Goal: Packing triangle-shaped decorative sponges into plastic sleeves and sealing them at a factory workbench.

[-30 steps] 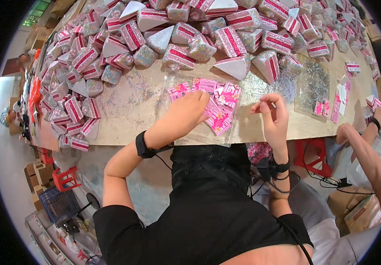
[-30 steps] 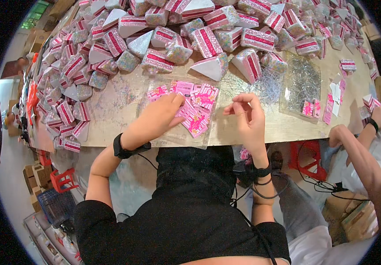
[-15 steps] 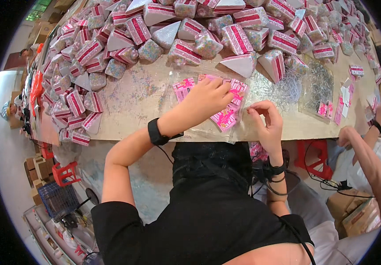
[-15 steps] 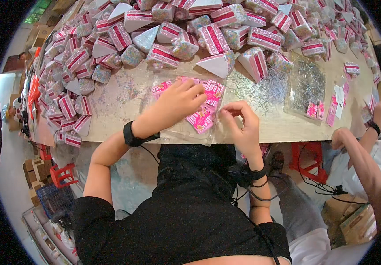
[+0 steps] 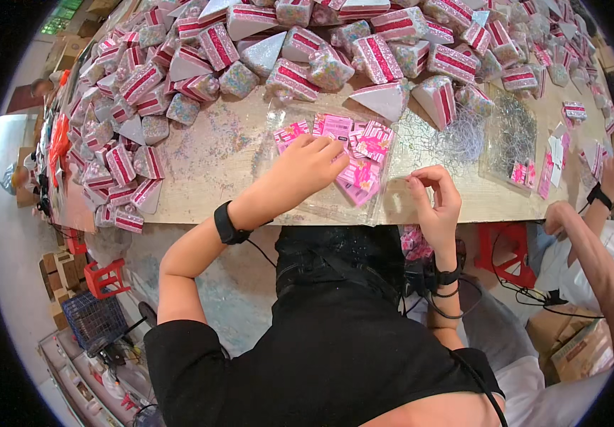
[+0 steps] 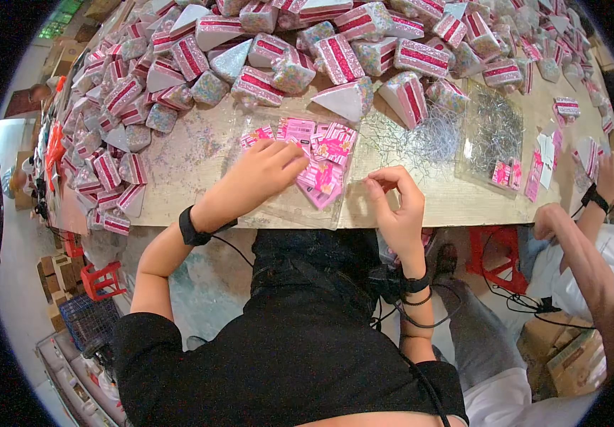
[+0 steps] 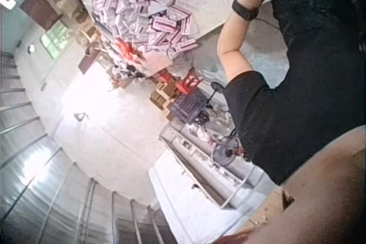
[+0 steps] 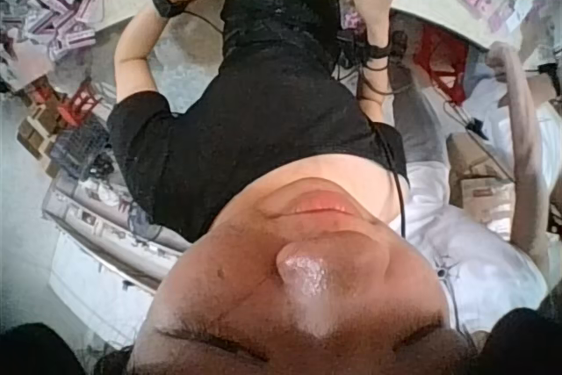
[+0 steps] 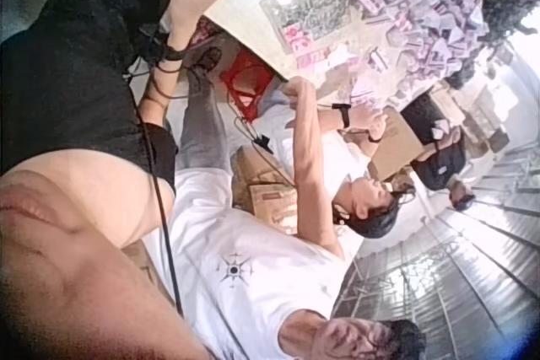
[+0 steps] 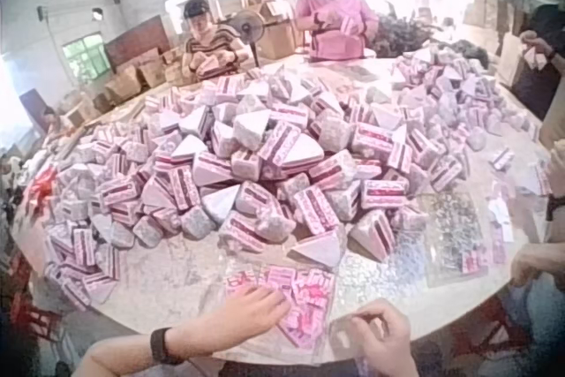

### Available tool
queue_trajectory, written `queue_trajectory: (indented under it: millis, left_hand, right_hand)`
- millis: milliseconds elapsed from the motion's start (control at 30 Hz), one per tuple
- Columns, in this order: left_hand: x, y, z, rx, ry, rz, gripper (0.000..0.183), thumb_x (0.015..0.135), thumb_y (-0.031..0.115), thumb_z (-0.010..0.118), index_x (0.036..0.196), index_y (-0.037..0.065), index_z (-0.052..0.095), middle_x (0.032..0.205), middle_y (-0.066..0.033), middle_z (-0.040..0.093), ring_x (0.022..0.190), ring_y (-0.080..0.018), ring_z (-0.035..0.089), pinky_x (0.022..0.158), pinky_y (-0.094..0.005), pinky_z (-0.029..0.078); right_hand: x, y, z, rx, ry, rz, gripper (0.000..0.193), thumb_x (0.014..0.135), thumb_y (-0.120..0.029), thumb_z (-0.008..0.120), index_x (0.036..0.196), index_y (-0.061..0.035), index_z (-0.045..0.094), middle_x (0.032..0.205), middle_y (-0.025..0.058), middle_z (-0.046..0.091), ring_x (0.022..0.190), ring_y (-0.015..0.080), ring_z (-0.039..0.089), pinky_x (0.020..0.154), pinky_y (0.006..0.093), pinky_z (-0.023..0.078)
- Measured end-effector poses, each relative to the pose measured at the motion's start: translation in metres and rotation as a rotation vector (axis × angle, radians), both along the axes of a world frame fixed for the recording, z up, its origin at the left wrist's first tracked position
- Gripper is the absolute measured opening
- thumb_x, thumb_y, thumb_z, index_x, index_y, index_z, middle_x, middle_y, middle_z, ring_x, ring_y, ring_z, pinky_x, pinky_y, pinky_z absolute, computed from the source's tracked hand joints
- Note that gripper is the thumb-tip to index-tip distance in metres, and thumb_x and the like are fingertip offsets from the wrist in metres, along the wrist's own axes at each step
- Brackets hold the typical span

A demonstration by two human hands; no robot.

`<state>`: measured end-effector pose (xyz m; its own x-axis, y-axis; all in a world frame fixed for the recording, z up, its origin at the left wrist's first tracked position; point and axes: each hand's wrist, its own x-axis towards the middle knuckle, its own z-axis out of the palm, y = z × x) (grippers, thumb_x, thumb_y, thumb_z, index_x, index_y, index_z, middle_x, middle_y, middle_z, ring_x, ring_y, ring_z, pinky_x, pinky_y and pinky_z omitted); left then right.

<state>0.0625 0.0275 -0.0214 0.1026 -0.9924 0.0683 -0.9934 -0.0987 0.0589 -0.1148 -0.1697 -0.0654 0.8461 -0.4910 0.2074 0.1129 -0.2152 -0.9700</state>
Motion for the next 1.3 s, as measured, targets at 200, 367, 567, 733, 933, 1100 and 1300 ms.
queue_trajectory:
  millis: [200, 367, 567, 733, 933, 1100, 1300]
  left_hand:
    - [0.003, 0.008, 0.005, -0.085, 0.064, 0.034, 0.027, 0.079, 0.011, 0.064, 0.105, 0.004, 0.060, 0.095, -0.0064, 0.060, 0.091, -0.0246, 0.060, 0.080, -0.0364, 0.047]
    - [0.004, 0.009, 0.007, -0.205, 0.529, 0.305, 0.016, 0.089, 0.007, 0.063, 0.104, 0.002, 0.059, 0.095, -0.0082, 0.061, 0.084, -0.0213, 0.062, 0.073, -0.0334, 0.048]
    - [-0.002, 0.010, 0.013, -0.317, 1.541, 0.576, 0.033, 0.099, 0.009, 0.054, 0.129, -0.002, 0.045, 0.120, -0.0080, 0.058, 0.107, -0.0119, 0.057, 0.091, -0.0293, 0.048]
    - [-0.023, 0.003, 0.014, -0.438, 1.625, 0.507, 0.050, 0.096, 0.007, 0.060, 0.138, -0.002, 0.036, 0.125, -0.0093, 0.056, 0.116, -0.0140, 0.055, 0.099, -0.0327, 0.045]
    - [-0.033, 0.003, 0.023, -0.476, 1.627, 0.568, 0.059, 0.090, 0.006, 0.068, 0.138, -0.002, 0.036, 0.127, -0.0103, 0.056, 0.118, -0.0152, 0.055, 0.100, -0.0314, 0.045]
    - [-0.027, 0.006, 0.023, -0.472, 1.647, 0.656, 0.058, 0.088, 0.004, 0.069, 0.136, -0.001, 0.036, 0.126, -0.0104, 0.055, 0.116, -0.0147, 0.055, 0.098, -0.0315, 0.046]
    - [-0.028, 0.005, 0.024, -0.544, 1.544, 0.619, 0.063, 0.085, 0.008, 0.073, 0.133, 0.002, 0.033, 0.121, -0.0102, 0.054, 0.113, -0.0152, 0.054, 0.095, -0.0315, 0.047]
  right_hand:
    - [0.000, 0.004, -0.002, 0.006, -0.004, 0.011, 0.007, 0.089, 0.002, 0.064, 0.096, 0.0015, 0.062, 0.090, 0.0070, 0.063, 0.079, 0.0122, 0.057, 0.072, 0.0252, 0.046]
    - [0.002, 0.010, -0.001, 0.032, -0.012, 0.041, 0.007, 0.089, 0.002, 0.064, 0.095, 0.0009, 0.062, 0.091, 0.0066, 0.062, 0.081, 0.0125, 0.058, 0.074, 0.0253, 0.046]
    - [0.010, 0.014, 0.013, 0.096, -0.108, 0.182, 0.008, 0.087, 0.002, 0.065, 0.094, 0.0008, 0.063, 0.105, 0.0110, 0.059, 0.092, 0.0153, 0.060, 0.083, 0.0249, 0.046]
    - [0.032, 0.032, 0.032, 0.315, -0.035, 0.294, 0.010, 0.087, 0.001, 0.067, 0.097, 0.0008, 0.064, 0.108, 0.0112, 0.058, 0.097, 0.0146, 0.060, 0.085, 0.0257, 0.046]
    - [0.041, 0.035, 0.040, 0.427, 0.007, 0.209, 0.008, 0.092, -0.002, 0.064, 0.098, 0.0022, 0.061, 0.092, 0.0036, 0.063, 0.084, 0.0077, 0.060, 0.074, 0.0214, 0.047]
    - [0.039, 0.030, 0.038, 0.464, 0.034, 0.211, 0.008, 0.094, -0.002, 0.061, 0.101, 0.0009, 0.059, 0.092, 0.0026, 0.063, 0.082, 0.0058, 0.059, 0.072, 0.0202, 0.047]
    - [0.044, 0.039, 0.036, 0.403, 0.011, 0.180, 0.009, 0.097, -0.005, 0.057, 0.104, -0.0002, 0.056, 0.093, 0.0011, 0.059, 0.083, 0.0062, 0.056, 0.072, 0.0212, 0.047]
